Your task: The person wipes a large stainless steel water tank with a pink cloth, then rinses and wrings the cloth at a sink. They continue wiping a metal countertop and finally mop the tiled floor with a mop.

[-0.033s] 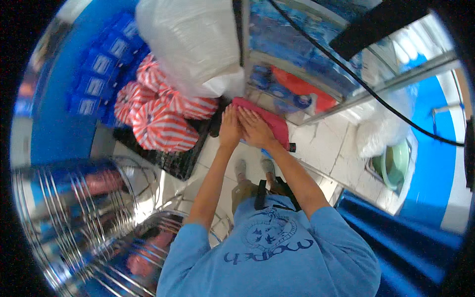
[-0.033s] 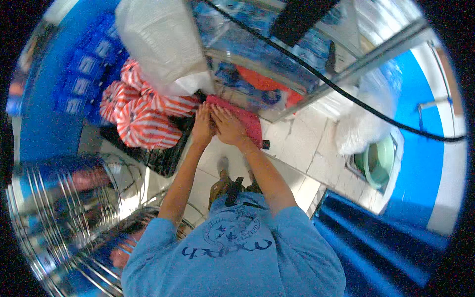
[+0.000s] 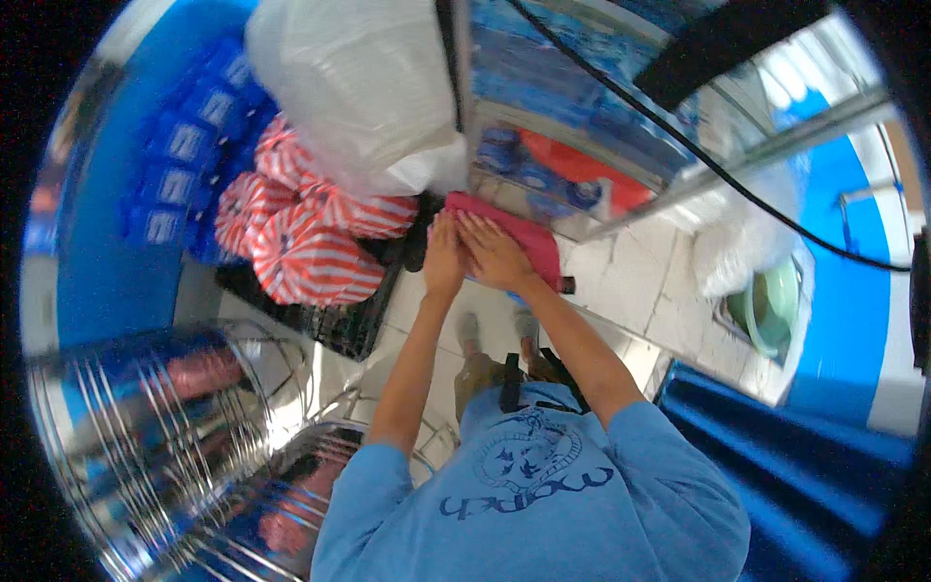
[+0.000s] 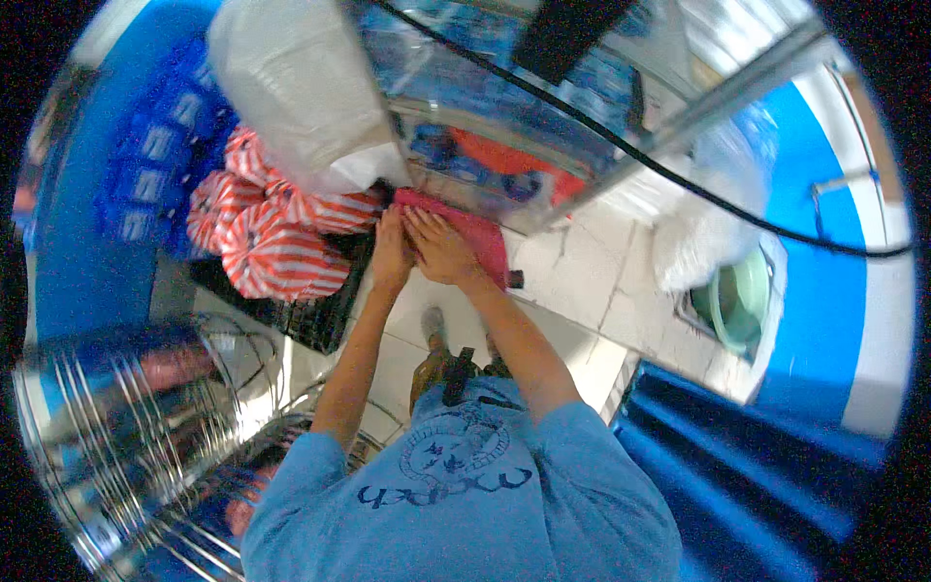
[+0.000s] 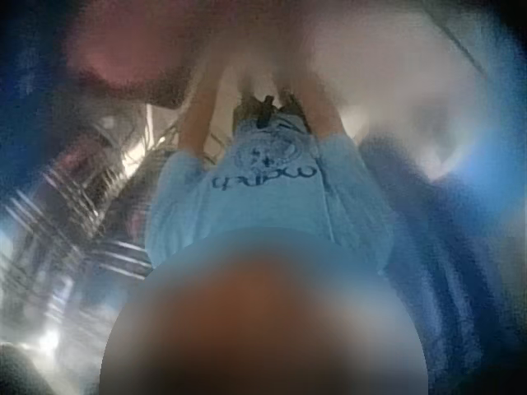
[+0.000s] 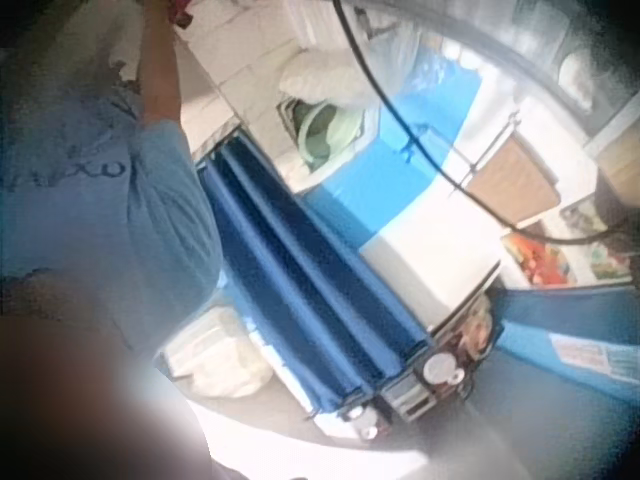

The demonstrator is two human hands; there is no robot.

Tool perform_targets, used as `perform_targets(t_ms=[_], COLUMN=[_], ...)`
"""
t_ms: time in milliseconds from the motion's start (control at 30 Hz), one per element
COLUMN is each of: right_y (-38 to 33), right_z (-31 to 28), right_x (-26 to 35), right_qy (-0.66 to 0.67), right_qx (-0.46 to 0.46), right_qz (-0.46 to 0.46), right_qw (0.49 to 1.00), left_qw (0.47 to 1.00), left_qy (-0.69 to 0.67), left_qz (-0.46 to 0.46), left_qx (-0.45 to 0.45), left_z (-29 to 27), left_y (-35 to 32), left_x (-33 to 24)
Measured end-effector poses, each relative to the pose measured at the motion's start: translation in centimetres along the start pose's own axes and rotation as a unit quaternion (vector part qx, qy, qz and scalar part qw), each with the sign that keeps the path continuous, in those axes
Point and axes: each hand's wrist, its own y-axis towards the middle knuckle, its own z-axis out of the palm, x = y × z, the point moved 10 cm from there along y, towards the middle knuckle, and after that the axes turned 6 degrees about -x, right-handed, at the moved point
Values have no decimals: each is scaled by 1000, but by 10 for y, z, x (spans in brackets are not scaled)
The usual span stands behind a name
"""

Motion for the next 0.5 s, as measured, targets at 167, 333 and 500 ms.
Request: perform_targets(t_ms=[167, 333, 500], right_y=[-9, -34, -112], right_z=[-17, -29, -57], right_x=[3, -4, -29], right_qy=[31, 30, 7], right_qx=[-70, -80, -72], right_qz=[-7, 25, 58], right_qw=[997, 996, 996], left_qw=[996, 994, 981], left_qy=[-40, -8, -33], left_qz=[71, 106, 188], left_qx=[-30, -20, 28], left_z=[-10, -8, 18], left_y=[-7, -16, -58], left_x=[-15, -38, -113])
